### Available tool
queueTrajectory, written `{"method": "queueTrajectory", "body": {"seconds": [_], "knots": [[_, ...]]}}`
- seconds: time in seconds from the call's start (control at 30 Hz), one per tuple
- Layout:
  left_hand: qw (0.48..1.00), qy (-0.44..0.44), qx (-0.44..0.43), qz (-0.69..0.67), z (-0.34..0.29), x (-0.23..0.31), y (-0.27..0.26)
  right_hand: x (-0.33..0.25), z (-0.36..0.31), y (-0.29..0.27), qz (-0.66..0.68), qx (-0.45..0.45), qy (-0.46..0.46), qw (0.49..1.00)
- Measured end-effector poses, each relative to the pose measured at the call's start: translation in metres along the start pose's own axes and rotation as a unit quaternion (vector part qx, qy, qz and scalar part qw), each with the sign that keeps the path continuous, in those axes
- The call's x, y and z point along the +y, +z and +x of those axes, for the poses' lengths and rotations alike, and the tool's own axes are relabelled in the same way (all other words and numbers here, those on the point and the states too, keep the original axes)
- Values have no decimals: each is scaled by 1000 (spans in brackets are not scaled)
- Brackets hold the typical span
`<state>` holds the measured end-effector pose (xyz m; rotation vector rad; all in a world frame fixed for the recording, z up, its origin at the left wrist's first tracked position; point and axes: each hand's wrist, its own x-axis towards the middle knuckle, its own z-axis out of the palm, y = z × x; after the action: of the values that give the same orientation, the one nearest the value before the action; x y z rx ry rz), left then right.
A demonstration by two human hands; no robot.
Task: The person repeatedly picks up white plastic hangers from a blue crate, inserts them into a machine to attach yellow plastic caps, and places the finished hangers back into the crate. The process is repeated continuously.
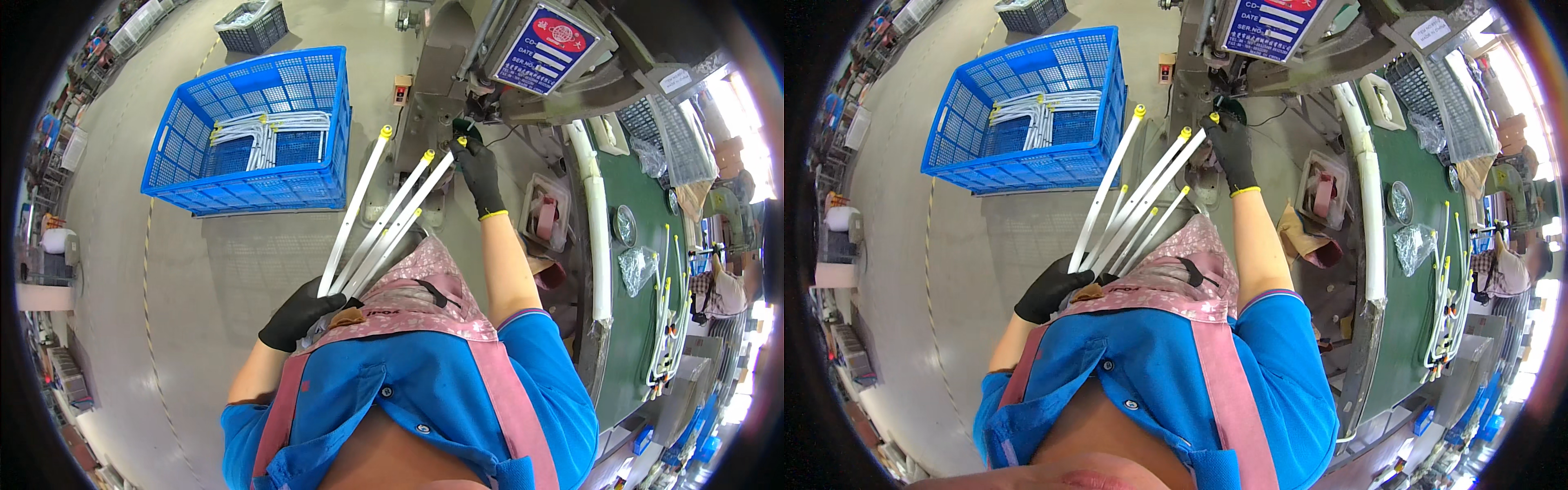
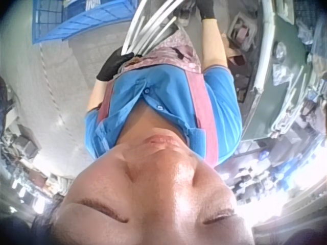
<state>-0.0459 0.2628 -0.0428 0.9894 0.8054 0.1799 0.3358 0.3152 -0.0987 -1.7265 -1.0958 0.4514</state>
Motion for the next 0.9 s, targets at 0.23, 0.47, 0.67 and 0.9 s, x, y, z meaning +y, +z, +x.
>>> {"method": "queueTrajectory", "body": {"seconds": [0.23,0.47,0.67,0.9], "knots": [[999,-25,22,4,2,-4,-2,22,-23,10,33,19,-8,999],[993,-66,45,92,1,2,2,75,-46,14,78,-24,77,994],[999,3,31,16,6,-6,9,80,-59,7,116,-47,176,976],[997,40,56,-20,16,0,30,94,-87,7,144,-139,172,965]]}}
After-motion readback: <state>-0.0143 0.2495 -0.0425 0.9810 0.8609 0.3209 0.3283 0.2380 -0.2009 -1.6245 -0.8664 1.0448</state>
